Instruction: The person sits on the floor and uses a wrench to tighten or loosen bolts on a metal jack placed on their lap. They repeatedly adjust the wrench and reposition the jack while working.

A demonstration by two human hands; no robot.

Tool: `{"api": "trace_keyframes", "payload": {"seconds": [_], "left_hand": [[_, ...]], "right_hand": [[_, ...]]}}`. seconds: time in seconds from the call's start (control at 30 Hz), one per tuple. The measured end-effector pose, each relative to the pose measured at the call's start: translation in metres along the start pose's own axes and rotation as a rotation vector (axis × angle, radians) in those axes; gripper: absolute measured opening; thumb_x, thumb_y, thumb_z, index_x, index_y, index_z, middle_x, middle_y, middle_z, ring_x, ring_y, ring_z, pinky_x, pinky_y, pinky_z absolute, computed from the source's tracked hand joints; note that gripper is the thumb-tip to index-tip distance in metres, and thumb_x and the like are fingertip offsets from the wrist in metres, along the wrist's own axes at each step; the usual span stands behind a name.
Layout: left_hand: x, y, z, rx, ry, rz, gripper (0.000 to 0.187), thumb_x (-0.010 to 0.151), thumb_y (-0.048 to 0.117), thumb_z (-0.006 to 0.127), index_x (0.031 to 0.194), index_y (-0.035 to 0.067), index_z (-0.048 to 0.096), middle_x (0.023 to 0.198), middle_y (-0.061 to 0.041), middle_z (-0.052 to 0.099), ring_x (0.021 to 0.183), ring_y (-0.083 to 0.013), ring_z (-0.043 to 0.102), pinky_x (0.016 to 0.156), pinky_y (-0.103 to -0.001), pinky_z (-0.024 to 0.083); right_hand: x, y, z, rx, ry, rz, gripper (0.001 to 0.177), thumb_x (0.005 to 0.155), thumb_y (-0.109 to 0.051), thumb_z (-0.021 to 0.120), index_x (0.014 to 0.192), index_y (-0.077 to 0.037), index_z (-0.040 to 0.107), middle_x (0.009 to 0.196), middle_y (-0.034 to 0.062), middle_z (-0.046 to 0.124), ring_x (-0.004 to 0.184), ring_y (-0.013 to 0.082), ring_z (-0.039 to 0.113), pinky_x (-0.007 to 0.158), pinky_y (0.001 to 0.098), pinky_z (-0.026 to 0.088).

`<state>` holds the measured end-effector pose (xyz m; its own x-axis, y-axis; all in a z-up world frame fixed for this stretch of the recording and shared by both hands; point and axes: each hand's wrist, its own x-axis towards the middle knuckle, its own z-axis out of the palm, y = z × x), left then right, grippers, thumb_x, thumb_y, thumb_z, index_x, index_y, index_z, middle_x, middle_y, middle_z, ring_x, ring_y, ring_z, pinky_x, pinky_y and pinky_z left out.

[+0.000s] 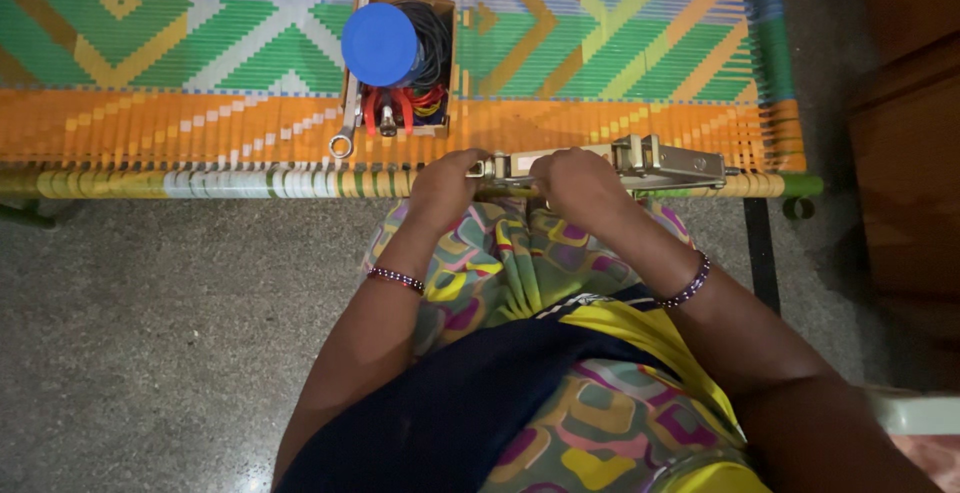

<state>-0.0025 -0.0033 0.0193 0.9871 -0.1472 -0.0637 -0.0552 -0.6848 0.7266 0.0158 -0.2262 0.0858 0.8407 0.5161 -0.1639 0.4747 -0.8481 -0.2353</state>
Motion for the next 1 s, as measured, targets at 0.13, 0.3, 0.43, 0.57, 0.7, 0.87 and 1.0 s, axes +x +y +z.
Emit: {"api": "trace_keyframes", "payload": {"seconds": [0.13,0.3,0.43,0.57,0.7,0.87,1.0], "left_hand": [[0.001,-0.003,0.002,-0.034,0.023,0.035,0.04,0.086,0.01,0.073,0.126,0.017,0.069,0.123,-0.01,0.071,0.11,-0.032,0.067,0.092,-0.043,0.053],[0.002,-0.01,0.005,-0.041,0.051,0.099,0.043,0.082,0.01,0.077,0.124,0.016,0.069,0.124,-0.01,0.071,0.11,-0.0329,0.067,0.093,-0.043,0.053],[0.003,-0.014,0.008,-0.069,0.059,0.097,0.043,0.084,0.012,0.078,0.125,0.016,0.069,0.124,-0.011,0.071,0.111,-0.0328,0.067,0.093,-0.042,0.054],[0.005,-0.015,0.01,-0.087,0.035,0.052,0.043,0.084,0.015,0.078,0.126,0.016,0.068,0.127,-0.01,0.07,0.111,-0.0326,0.067,0.093,-0.043,0.053],[0.005,-0.017,0.013,-0.08,0.04,0.072,0.042,0.088,0.013,0.075,0.129,0.014,0.066,0.13,-0.012,0.067,0.113,-0.0337,0.066,0.094,-0.045,0.052],[0.005,-0.019,0.018,-0.063,0.055,0.065,0.042,0.088,0.013,0.074,0.129,0.015,0.066,0.13,-0.01,0.068,0.114,-0.0342,0.066,0.094,-0.046,0.053],[0.005,-0.021,0.019,-0.073,0.082,0.113,0.044,0.086,0.013,0.075,0.129,0.014,0.066,0.129,-0.011,0.068,0.113,-0.0345,0.066,0.093,-0.046,0.053]], "right_hand": [[-0.004,0.008,0.01,-0.021,0.013,0.007,0.013,0.092,-0.02,0.065,0.092,-0.011,0.074,0.087,0.0166,0.072,0.084,0.0395,0.069,0.075,0.0537,0.053],[-0.017,0.026,0.031,0.172,0.183,-0.038,0.02,0.093,-0.024,0.066,0.099,-0.008,0.075,0.091,0.0175,0.074,0.081,0.0396,0.069,0.074,0.0515,0.054],[-0.027,0.034,0.05,0.293,0.285,0.024,0.022,0.092,-0.021,0.067,0.108,-0.009,0.077,0.098,0.0168,0.075,0.079,0.0349,0.071,0.074,0.0453,0.057],[-0.033,0.037,0.074,0.402,0.211,0.284,0.026,0.094,-0.028,0.07,0.114,-0.011,0.076,0.095,0.0139,0.076,0.071,0.0267,0.072,0.07,0.0416,0.058],[-0.033,0.05,0.11,0.714,0.112,0.513,0.032,0.093,-0.033,0.071,0.119,-0.014,0.075,0.089,0.0133,0.077,0.065,0.0226,0.071,0.064,0.0388,0.058],[-0.026,0.071,0.157,0.713,0.339,0.237,0.033,0.092,-0.031,0.076,0.119,-0.012,0.075,0.096,0.0084,0.078,0.073,0.0155,0.075,0.065,0.0304,0.059],[-0.017,0.076,0.172,0.688,0.249,0.265,0.033,0.091,-0.033,0.076,0.117,-0.012,0.076,0.083,0.0106,0.075,0.067,0.0159,0.072,0.061,0.0309,0.055]]}}
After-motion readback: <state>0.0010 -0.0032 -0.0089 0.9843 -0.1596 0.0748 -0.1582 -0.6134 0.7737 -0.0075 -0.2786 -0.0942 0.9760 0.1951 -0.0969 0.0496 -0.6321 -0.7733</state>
